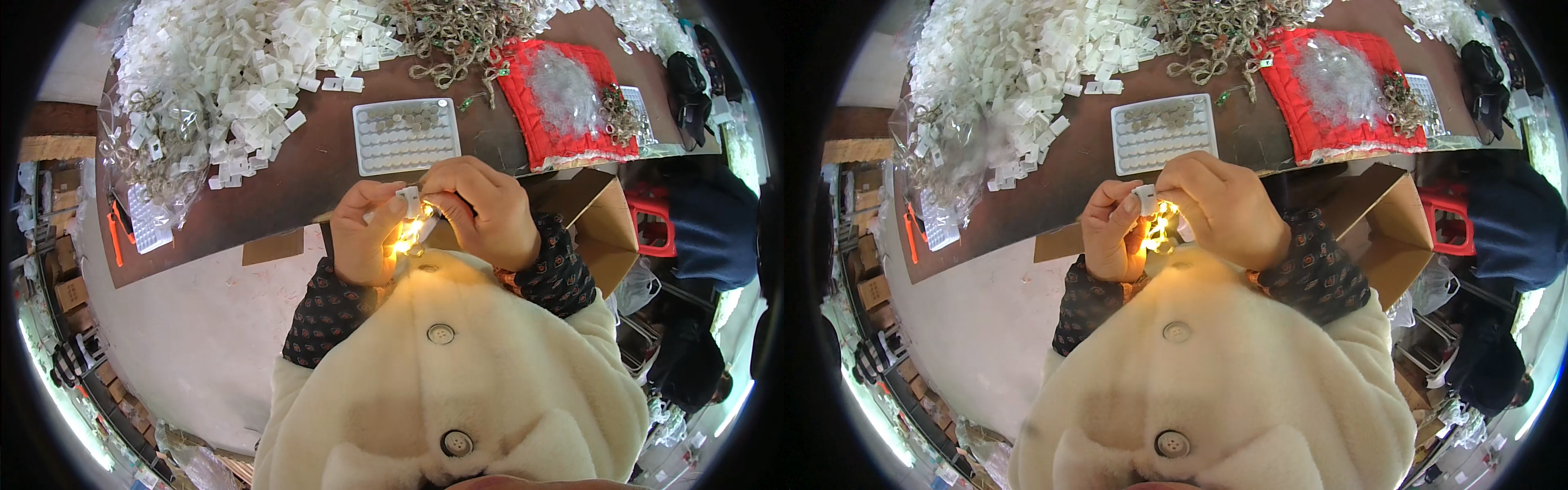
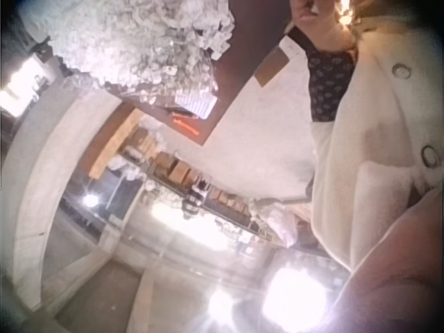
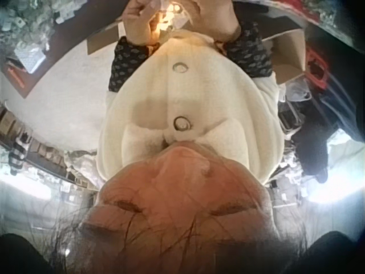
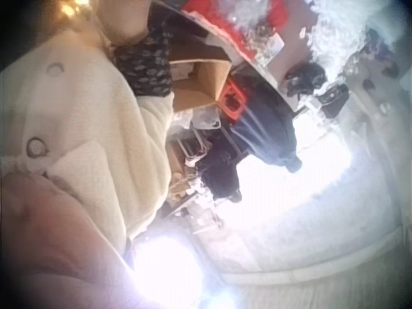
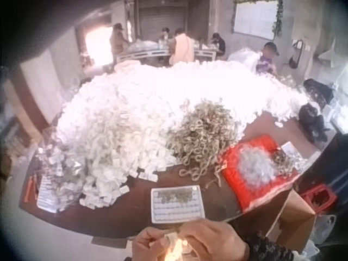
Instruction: The person assembles small electronic components by inserting metal pieces into white plastic housings and testing them with a light source. They repeatedly pick components from a tray, insert parts, and place finished units on the table.
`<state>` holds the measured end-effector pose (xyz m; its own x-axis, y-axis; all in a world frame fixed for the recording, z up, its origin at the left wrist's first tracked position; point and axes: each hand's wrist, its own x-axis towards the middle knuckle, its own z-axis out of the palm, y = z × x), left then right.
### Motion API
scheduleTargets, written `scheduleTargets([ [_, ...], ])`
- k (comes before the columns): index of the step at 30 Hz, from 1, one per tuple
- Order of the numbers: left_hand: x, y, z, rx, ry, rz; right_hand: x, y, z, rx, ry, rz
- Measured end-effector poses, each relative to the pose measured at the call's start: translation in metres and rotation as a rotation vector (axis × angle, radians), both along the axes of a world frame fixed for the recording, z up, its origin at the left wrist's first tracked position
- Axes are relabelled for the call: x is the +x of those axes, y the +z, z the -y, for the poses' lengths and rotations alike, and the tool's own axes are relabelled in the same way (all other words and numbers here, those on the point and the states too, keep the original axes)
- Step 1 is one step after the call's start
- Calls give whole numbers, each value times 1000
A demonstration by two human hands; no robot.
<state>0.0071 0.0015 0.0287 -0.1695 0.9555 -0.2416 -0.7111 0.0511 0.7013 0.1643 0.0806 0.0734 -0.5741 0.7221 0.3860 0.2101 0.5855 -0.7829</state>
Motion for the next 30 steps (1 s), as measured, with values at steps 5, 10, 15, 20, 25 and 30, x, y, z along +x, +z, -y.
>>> scheduleTargets([
  [5, 0, -6, -1, -18, -19, 1, 3, -3, -3, 100, 43, 75],
  [10, -10, -8, -6, -102, -125, 86, 18, -16, -45, 136, -123, 207],
  [15, -15, -14, -10, -76, -178, 319, 32, -53, -106, 533, -220, 518],
  [20, -14, -10, -12, -11, -223, 111, 42, -42, -100, 509, -183, 498],
  [25, 2, 12, -18, -46, -138, -192, 31, -7, -51, 505, -12, 269],
  [30, -7, 22, -16, -113, -127, -183, 8, 1, -11, 178, 56, 47],
])
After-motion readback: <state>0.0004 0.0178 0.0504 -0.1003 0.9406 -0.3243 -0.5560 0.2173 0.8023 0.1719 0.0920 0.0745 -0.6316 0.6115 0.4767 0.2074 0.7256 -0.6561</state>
